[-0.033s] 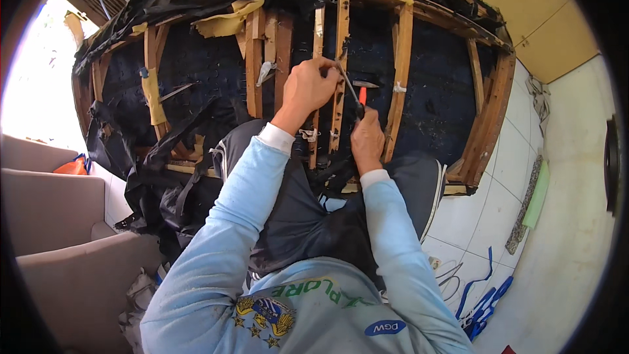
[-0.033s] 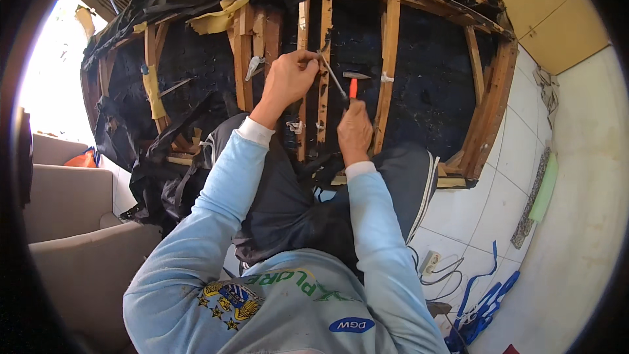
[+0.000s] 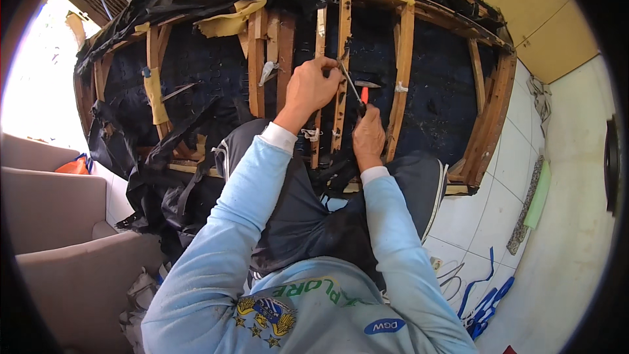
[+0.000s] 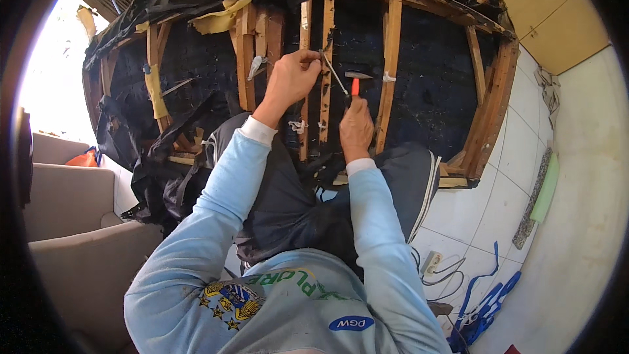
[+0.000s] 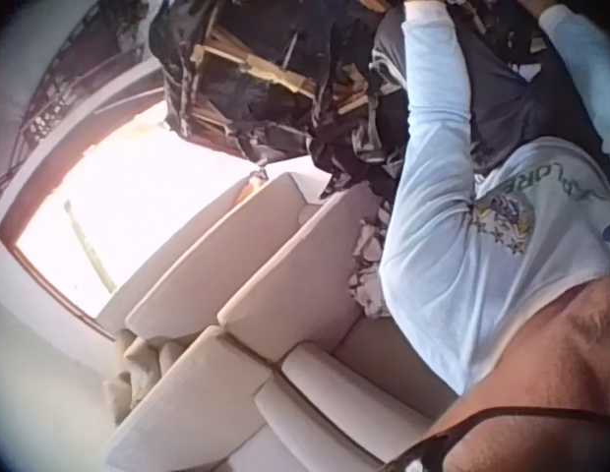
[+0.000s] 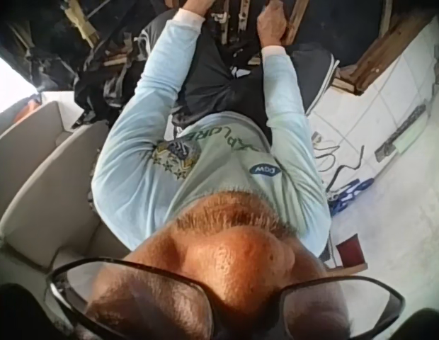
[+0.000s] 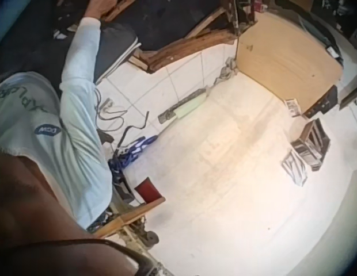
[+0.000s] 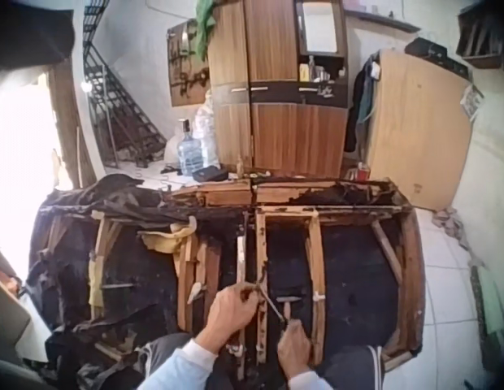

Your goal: The person is repairing the wooden frame of an overturned sofa. They use a screwdriver to tighten screws and a hammer to adjust the wooden slats and remove debris from the frame.

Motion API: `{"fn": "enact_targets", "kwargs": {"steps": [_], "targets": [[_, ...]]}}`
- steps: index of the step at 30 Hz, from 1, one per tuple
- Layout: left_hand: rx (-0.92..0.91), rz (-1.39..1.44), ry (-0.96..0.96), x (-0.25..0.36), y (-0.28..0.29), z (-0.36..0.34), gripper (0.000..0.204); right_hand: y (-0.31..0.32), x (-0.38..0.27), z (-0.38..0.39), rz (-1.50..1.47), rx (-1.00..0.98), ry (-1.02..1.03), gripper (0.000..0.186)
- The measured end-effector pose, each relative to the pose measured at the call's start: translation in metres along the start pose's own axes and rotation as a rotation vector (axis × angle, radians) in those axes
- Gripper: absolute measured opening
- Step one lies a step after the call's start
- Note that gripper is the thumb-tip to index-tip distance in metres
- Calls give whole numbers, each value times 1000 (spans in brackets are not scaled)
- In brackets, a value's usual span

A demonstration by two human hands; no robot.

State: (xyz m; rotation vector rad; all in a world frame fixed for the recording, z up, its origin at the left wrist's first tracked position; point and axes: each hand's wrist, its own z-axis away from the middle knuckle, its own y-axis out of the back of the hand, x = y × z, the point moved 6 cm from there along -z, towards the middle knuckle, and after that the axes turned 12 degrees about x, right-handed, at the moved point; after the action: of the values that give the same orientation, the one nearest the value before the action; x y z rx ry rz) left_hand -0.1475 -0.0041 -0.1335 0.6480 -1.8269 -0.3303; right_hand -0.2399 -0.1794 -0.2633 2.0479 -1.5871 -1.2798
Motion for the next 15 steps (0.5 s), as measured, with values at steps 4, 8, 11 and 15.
{"fn": "enact_targets", "kwargs": {"steps": [4,8,11,15], "targets": [[54,162,-5,0,-4,4,41,-4,0,-2,-66,46,-41,37],[-36,453,184,-12,-2,-11,38,39,-27,-17,-180,51,-23,35],[-222,656,313,-1,0,-13,26,84,-33,-24,-269,46,9,36],[-31,808,505,-19,1,-20,35,117,-30,-23,-361,20,13,35]]}}
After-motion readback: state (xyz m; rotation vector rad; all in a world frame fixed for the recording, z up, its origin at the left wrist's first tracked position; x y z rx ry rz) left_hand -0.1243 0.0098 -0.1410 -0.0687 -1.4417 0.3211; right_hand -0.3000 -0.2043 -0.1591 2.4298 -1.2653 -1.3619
